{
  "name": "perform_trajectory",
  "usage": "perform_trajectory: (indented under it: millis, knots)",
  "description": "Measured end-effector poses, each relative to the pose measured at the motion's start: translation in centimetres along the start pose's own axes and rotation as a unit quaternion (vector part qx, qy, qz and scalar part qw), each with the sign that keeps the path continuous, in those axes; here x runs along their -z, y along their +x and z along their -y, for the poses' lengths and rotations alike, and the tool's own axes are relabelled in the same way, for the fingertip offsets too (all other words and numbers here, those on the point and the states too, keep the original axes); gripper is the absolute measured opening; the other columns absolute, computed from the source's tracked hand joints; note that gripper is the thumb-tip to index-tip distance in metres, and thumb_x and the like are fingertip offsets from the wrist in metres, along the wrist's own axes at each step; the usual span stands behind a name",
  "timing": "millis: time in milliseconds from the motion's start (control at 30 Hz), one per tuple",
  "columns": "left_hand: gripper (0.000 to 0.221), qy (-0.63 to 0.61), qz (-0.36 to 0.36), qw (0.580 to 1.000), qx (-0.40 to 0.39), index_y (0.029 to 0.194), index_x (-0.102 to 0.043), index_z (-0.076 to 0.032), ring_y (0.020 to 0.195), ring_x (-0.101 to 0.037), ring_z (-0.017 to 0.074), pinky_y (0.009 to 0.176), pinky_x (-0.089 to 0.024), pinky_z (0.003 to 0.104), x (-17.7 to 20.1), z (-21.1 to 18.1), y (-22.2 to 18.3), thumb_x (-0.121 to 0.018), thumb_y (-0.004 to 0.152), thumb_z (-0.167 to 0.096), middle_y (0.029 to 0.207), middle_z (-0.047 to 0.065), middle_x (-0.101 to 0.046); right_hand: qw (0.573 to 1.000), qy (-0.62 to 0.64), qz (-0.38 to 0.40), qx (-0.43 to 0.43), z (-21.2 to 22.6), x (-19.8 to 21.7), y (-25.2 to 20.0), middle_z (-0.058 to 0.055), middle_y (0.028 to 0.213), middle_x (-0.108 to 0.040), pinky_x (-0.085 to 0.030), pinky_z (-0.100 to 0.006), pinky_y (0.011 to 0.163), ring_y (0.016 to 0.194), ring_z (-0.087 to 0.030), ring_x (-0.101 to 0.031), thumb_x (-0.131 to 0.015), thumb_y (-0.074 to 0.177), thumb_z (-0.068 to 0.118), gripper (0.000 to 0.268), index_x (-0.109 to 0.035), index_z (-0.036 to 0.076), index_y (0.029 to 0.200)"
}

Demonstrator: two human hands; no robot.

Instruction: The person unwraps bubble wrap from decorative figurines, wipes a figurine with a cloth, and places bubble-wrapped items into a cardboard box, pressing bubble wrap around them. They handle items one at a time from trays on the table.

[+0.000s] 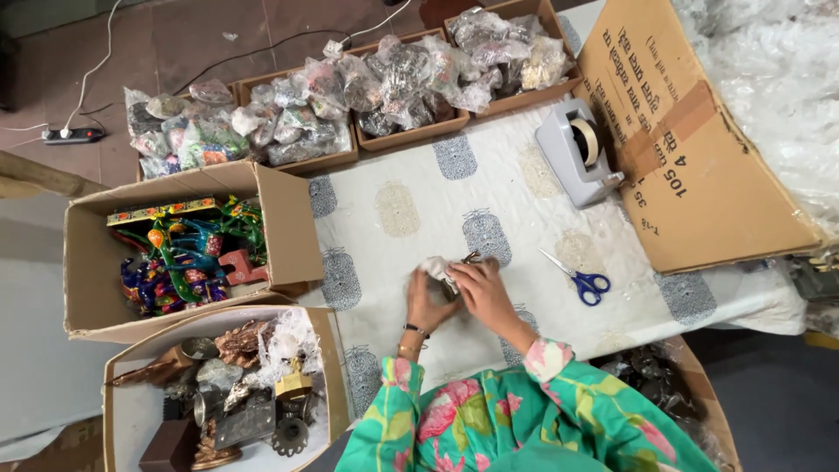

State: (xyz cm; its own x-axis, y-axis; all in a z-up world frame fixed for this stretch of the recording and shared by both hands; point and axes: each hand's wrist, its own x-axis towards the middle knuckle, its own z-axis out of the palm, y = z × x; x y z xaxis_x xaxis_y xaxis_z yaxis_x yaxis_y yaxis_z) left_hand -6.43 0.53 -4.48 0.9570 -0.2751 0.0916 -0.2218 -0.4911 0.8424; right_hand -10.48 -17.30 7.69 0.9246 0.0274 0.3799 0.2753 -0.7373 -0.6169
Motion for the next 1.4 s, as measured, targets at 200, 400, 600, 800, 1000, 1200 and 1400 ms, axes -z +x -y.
perform_trajectory:
  millis: [200, 400, 600, 800, 1000, 1200, 1400]
  knots:
    - [0.11, -0.028, 0.07, 0.997, -0.029, 0.146, -0.05, -0.014, 0.128, -0.058, 0.0331, 0.108, -0.047, 0.046, 3.7, -4.6, 1.5, -0.099, 0.049, -0.025, 0.138, 0.012, -0.061, 0.998, -0.04, 0.031, 0.041, -4.2, -0.1, -4.4, -0.001, 0.123, -0.068, -0.046, -0.042, 0.093, 0.106, -0.025, -0.061, -0.071, 0.08, 0.004, 0.033, -0.073, 0.009, 0.113]
    - [0.104, -0.009, 0.045, 0.999, -0.012, 0.14, -0.051, -0.013, 0.126, -0.06, 0.0319, 0.104, -0.05, 0.045, 3.4, -6.0, 1.4, -0.101, 0.05, -0.033, 0.138, 0.011, -0.061, 0.994, -0.074, 0.038, -0.074, -5.8, 1.4, -7.4, -0.002, 0.117, -0.071, -0.053, -0.038, 0.09, 0.101, -0.025, -0.064, -0.072, 0.08, 0.009, 0.024, -0.074, 0.01, 0.103]
    - [0.101, -0.007, -0.077, 0.997, -0.001, 0.14, -0.05, -0.008, 0.125, -0.057, 0.0366, 0.105, -0.048, 0.048, -1.4, -6.0, 0.6, -0.099, 0.054, -0.03, 0.136, 0.015, -0.057, 0.995, -0.027, -0.091, -0.025, 0.0, 1.3, 2.8, -0.006, 0.122, -0.069, -0.052, -0.039, 0.092, 0.106, -0.029, -0.063, -0.068, 0.092, 0.009, 0.03, -0.073, 0.01, 0.121]
    - [0.096, 0.046, -0.018, 0.997, 0.068, 0.135, -0.046, -0.008, 0.127, -0.054, 0.0348, 0.102, -0.044, 0.049, -1.2, -6.1, -0.2, -0.097, 0.057, -0.033, 0.138, 0.015, -0.055, 0.998, -0.021, -0.059, 0.026, -0.3, 0.0, 0.3, -0.005, 0.119, -0.069, -0.051, -0.042, 0.092, 0.107, -0.031, -0.063, -0.067, 0.092, 0.006, 0.027, -0.073, 0.009, 0.119]
    - [0.101, 0.06, -0.028, 0.997, 0.031, 0.14, -0.046, -0.012, 0.13, -0.05, 0.0348, 0.107, -0.039, 0.051, -0.5, -7.2, -0.1, -0.097, 0.055, -0.035, 0.141, 0.013, -0.055, 0.998, -0.044, -0.013, -0.05, -3.9, 0.3, -5.9, -0.004, 0.115, -0.071, -0.054, -0.039, 0.087, 0.101, -0.028, -0.063, -0.069, 0.089, 0.004, 0.026, -0.074, 0.008, 0.114]
    - [0.108, 0.009, -0.024, 0.999, 0.043, 0.149, -0.043, -0.018, 0.13, -0.049, 0.0356, 0.112, -0.038, 0.05, -0.8, -5.0, 0.5, -0.098, 0.057, -0.04, 0.139, 0.01, -0.057, 0.994, -0.046, -0.032, -0.091, -4.2, 1.5, -4.3, -0.003, 0.107, -0.072, -0.054, -0.037, 0.083, 0.093, -0.026, -0.064, -0.071, 0.084, 0.005, 0.029, -0.077, 0.01, 0.112]
    - [0.112, 0.021, -0.016, 0.999, 0.047, 0.15, -0.042, -0.019, 0.131, -0.048, 0.0351, 0.112, -0.037, 0.05, -1.1, -4.3, 0.5, -0.097, 0.054, -0.039, 0.144, 0.007, -0.057, 0.995, -0.039, -0.083, -0.041, -2.0, 1.0, 1.6, -0.006, 0.113, -0.072, -0.053, -0.038, 0.083, 0.097, -0.028, -0.063, -0.07, 0.088, 0.004, 0.024, -0.075, 0.009, 0.112]
